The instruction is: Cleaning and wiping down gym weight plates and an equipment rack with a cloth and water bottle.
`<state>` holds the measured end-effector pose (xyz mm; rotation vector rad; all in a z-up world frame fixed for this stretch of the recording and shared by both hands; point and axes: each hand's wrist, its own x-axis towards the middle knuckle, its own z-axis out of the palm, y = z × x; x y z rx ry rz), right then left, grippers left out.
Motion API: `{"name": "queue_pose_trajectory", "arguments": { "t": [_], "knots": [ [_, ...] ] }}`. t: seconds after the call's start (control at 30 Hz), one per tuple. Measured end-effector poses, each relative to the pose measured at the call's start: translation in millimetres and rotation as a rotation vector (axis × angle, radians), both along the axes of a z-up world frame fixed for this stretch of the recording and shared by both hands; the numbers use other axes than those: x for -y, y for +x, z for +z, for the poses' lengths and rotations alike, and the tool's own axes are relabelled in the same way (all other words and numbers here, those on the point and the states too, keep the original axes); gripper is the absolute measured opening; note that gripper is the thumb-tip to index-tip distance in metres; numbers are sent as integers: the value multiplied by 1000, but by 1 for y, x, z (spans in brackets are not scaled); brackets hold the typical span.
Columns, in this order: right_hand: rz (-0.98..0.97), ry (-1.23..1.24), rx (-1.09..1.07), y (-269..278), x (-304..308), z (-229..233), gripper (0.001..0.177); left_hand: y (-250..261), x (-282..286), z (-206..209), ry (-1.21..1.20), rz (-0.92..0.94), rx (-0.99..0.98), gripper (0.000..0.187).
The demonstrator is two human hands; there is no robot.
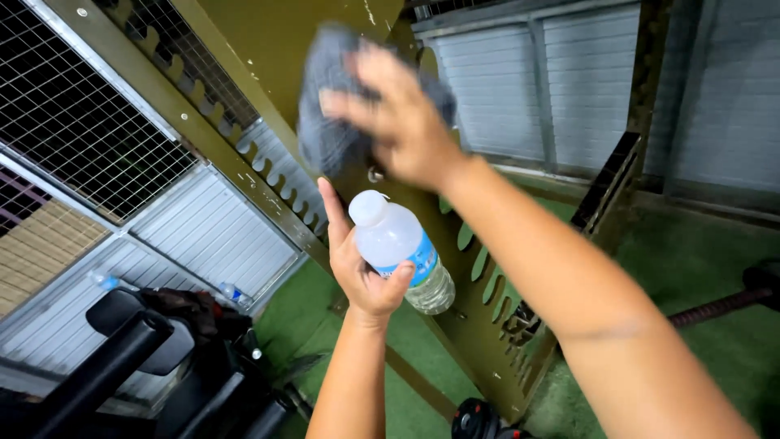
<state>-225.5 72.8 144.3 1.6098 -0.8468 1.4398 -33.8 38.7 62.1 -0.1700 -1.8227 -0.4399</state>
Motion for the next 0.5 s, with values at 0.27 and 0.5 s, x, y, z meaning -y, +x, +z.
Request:
{"name": "queue_pose_trajectory", "arguments": {
  "t": [0.27,0.5],
  "knots": [
    [-98,-9,470,-77,52,34,42,-1,-2,1,50,-39,-28,66],
    [-34,46,-219,-7,-3,54,70,-5,-2,4,30,13,-33,68]
  ]
}}
